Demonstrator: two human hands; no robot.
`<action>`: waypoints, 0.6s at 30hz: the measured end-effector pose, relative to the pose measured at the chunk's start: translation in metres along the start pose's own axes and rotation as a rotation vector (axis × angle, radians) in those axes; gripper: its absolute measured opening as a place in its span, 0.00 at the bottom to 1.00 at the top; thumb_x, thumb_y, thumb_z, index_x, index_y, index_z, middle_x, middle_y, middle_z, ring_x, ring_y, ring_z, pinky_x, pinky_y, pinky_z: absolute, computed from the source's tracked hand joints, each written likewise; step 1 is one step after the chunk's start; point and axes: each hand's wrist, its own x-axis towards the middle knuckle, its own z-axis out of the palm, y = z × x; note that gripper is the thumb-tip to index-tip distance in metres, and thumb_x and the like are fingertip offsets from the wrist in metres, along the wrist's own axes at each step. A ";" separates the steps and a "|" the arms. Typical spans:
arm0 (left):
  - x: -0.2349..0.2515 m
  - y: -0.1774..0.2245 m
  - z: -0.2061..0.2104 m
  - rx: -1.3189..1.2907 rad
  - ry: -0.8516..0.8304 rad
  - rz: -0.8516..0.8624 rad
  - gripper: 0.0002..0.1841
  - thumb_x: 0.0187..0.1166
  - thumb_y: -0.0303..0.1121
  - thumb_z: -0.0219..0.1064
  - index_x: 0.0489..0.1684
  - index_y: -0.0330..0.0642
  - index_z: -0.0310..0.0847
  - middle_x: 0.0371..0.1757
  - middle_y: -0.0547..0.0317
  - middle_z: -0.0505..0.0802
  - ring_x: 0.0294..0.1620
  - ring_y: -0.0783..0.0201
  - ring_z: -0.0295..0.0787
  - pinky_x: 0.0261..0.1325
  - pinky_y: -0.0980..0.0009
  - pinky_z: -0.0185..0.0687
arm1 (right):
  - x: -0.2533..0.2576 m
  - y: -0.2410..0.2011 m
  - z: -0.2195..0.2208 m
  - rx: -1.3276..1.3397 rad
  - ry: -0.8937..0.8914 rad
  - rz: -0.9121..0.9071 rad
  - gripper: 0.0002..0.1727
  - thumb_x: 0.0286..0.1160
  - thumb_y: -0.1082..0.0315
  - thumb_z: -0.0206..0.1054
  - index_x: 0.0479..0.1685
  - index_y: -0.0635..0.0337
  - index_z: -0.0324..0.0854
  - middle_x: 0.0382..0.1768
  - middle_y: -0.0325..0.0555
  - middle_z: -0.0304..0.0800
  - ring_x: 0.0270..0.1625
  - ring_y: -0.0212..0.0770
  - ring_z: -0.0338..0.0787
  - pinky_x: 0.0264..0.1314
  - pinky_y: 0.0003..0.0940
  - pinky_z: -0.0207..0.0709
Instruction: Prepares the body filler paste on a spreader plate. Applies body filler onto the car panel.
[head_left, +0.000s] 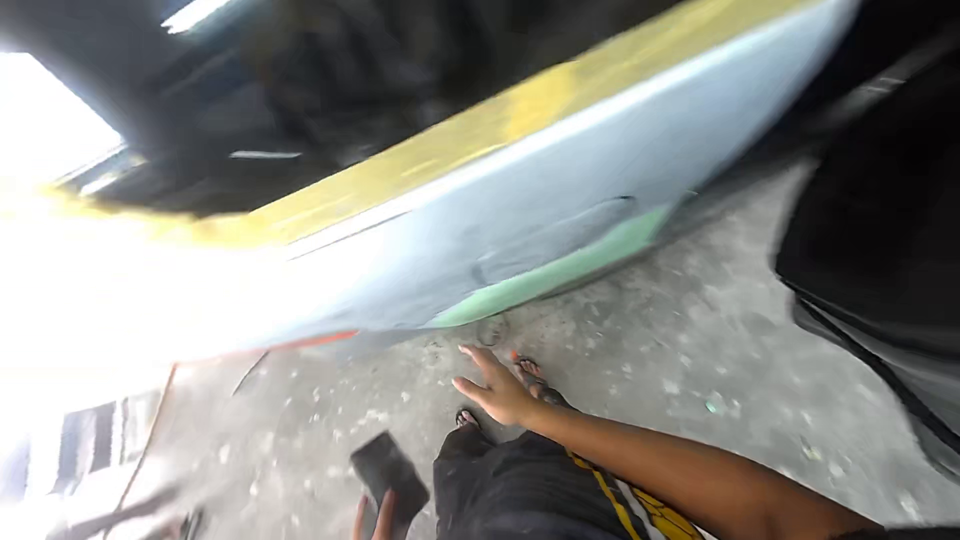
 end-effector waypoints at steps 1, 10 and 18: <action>0.005 0.011 -0.002 -0.073 0.076 -0.043 0.32 0.80 0.28 0.68 0.82 0.27 0.61 0.60 0.38 0.88 0.52 0.56 0.93 0.55 0.54 0.92 | 0.002 -0.009 0.018 0.034 -0.178 0.002 0.44 0.78 0.39 0.66 0.90 0.53 0.61 0.83 0.54 0.72 0.80 0.47 0.78 0.79 0.47 0.76; 0.031 0.048 -0.087 -0.344 0.046 0.020 0.19 0.64 0.32 0.82 0.50 0.29 0.88 0.41 0.43 0.95 0.41 0.54 0.95 0.50 0.56 0.94 | 0.031 -0.094 0.212 0.117 -0.483 -0.144 0.27 0.73 0.65 0.74 0.70 0.63 0.73 0.52 0.45 0.94 0.53 0.38 0.95 0.60 0.38 0.89; 0.056 0.031 -0.266 -0.367 0.275 0.123 0.12 0.70 0.33 0.78 0.39 0.32 0.86 0.32 0.47 0.94 0.32 0.56 0.94 0.40 0.60 0.93 | 0.082 -0.176 0.370 0.396 -0.314 -0.253 0.25 0.79 0.76 0.65 0.75 0.63 0.67 0.53 0.57 0.91 0.53 0.50 0.94 0.55 0.47 0.91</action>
